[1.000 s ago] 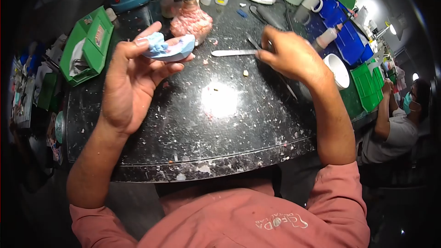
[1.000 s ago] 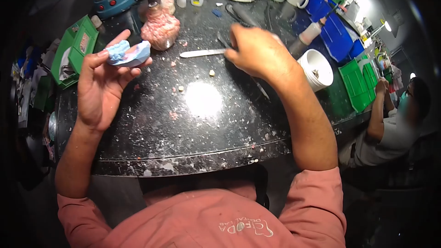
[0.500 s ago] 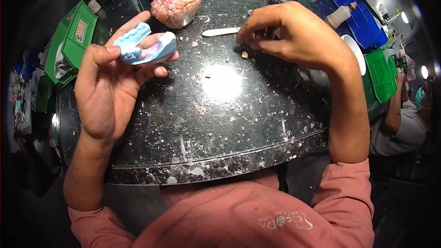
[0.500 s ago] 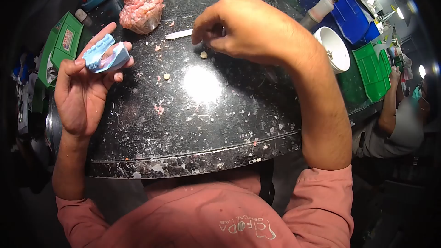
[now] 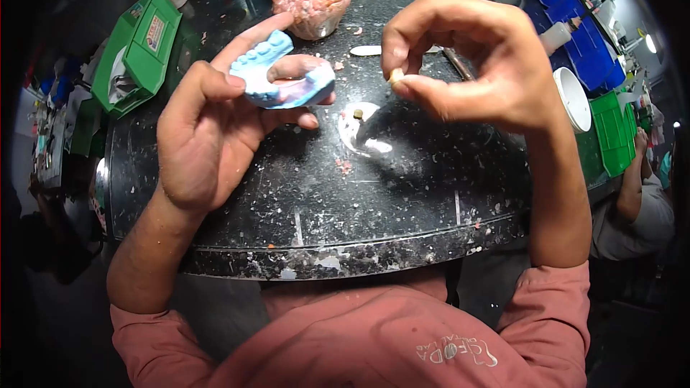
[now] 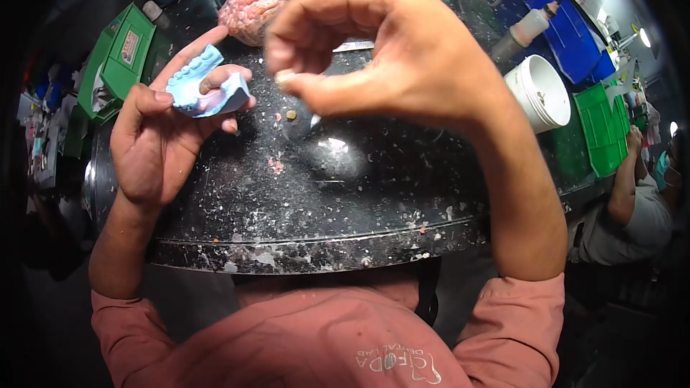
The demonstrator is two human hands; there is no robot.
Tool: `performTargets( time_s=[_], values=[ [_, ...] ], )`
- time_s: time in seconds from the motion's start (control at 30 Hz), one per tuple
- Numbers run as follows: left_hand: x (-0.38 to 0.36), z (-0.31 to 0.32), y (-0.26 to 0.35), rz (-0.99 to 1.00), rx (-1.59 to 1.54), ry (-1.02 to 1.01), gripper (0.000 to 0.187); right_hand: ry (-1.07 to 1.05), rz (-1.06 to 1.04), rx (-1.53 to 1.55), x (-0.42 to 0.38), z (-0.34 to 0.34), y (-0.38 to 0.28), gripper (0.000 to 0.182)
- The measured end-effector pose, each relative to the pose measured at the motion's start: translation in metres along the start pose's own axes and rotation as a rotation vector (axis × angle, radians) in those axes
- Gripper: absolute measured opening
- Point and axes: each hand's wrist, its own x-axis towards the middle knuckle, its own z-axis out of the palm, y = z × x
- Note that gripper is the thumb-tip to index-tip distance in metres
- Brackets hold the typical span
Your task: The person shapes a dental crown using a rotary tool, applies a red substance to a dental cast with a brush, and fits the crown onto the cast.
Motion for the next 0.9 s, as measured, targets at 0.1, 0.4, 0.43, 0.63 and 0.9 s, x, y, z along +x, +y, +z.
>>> performTargets(
  time_s=[0.1, 0.4, 0.43, 0.63, 0.9],
  values=[
    [-0.002, 0.006, -0.002, 0.001, -0.031, -0.005, 0.077, 0.093, -0.257, -0.017, 0.002, 0.025, -0.006, 0.027],
    [-0.007, 0.019, -0.006, 0.012, -0.079, -0.018, 0.079, 0.177, -0.335, -0.513, 0.005, 0.046, -0.003, 0.025],
    [-0.008, 0.019, -0.006, 0.011, -0.079, -0.016, 0.079, 0.192, -0.28, -0.446, 0.004, 0.047, -0.003, 0.025],
    [-0.009, 0.021, -0.007, 0.036, -0.05, -0.021, 0.079, 0.208, -0.252, -0.43, 0.003, 0.048, 0.0, 0.023],
    [-0.008, 0.019, -0.006, 0.01, -0.018, -0.031, 0.08, 0.143, -0.163, -0.273, 0.003, 0.046, 0.005, 0.024]
  ],
)
